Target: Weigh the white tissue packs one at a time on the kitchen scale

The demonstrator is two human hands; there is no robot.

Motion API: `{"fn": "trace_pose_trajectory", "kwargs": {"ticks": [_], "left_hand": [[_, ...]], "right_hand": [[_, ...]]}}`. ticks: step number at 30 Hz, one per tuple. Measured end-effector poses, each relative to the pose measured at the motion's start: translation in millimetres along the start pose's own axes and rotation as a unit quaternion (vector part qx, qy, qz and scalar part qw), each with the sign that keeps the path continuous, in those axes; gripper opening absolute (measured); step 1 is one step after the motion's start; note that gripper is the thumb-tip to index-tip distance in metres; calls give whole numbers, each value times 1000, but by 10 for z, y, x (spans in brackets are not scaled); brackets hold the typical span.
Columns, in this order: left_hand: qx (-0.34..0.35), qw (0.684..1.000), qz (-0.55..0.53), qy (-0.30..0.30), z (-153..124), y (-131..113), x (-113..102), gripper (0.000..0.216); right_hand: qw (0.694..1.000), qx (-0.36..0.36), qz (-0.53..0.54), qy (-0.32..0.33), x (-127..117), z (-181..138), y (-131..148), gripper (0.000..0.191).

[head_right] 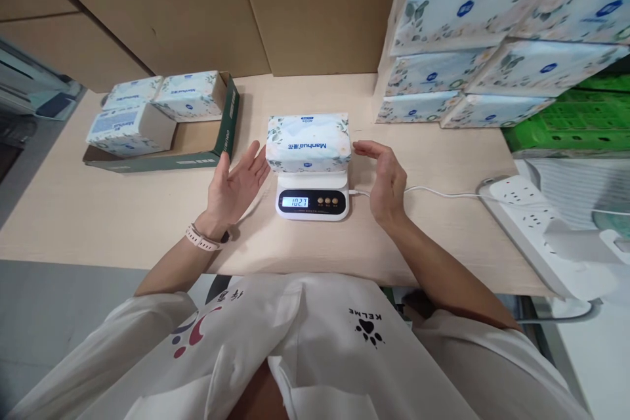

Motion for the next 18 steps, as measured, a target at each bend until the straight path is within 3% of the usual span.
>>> {"fn": "trace_pose_trajectory", "kwargs": {"ticks": [18], "left_hand": [[12, 1000, 16, -2, 36, 67, -30, 95]], "right_hand": [[996, 79, 31, 40, 80, -37, -100, 67]]}}
Point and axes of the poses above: each hand's wrist, its own z-axis towards the middle knuckle, its own x-axis out of the palm, y = z × x, the point moved 5 cm from there along z, towards the middle knuckle
